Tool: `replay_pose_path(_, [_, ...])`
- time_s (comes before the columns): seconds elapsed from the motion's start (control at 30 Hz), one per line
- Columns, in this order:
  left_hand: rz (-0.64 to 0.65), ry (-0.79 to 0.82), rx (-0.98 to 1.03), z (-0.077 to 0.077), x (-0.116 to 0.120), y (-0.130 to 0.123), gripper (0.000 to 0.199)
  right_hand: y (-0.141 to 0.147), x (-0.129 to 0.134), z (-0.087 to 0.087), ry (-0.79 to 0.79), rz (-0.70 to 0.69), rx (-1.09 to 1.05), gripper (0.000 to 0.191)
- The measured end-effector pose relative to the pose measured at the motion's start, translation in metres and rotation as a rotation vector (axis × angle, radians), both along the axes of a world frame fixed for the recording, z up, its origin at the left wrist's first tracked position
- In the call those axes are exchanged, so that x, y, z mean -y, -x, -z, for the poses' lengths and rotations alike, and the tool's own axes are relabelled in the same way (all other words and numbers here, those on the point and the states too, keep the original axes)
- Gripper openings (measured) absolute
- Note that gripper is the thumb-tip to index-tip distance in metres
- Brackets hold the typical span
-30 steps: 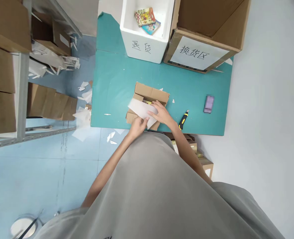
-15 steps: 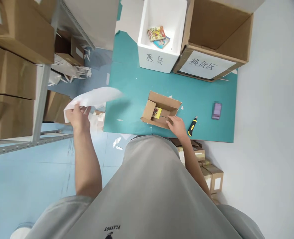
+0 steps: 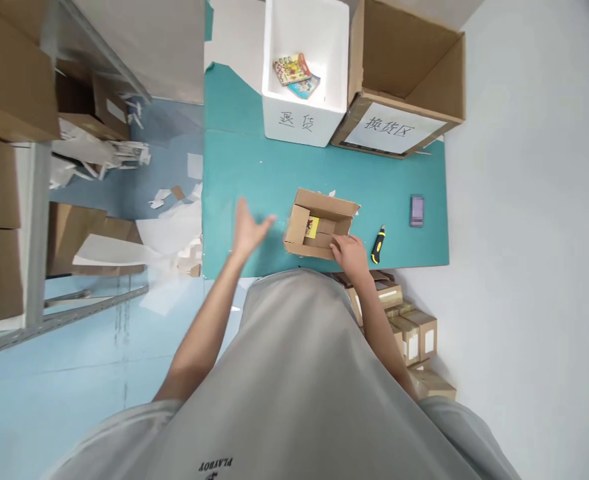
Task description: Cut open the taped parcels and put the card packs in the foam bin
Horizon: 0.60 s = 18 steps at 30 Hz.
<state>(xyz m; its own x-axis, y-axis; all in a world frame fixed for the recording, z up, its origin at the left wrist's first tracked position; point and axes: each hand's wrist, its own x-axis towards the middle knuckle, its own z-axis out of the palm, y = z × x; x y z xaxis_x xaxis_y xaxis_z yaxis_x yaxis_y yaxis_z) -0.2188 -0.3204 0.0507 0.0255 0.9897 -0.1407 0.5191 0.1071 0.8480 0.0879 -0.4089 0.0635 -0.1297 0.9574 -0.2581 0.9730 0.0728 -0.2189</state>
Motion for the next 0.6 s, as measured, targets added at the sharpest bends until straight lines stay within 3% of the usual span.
replay_pose_path(0.1, [0.211,0.069,-0.150,0.028,0.012,-0.087,0.129,0.007,-0.002,-0.012,0.082,0.030,0.107,0.040])
replay_pose_path(0.2, [0.276,0.001,-0.226,0.046,0.016,-0.128,0.106,0.007,0.001,-0.023,0.132,0.053,0.189,0.040])
replay_pose_path(0.27, [0.251,-0.020,-0.206,0.053,0.015,-0.128,0.094,0.005,0.006,-0.027,0.153,0.070,0.227,0.040])
replay_pose_path(0.4, [0.224,-0.007,0.025,0.067,0.017,-0.100,0.094,0.005,0.004,-0.019,0.211,0.116,0.254,0.033])
replay_pose_path(0.53, [0.026,0.112,0.273,0.080,0.023,-0.080,0.076,0.017,-0.028,0.016,0.243,0.130,0.086,0.020])
replay_pose_path(0.6, [-0.068,0.142,0.358,0.083,0.025,-0.076,0.066,0.027,-0.052,0.037,0.248,0.205,-0.041,0.028])
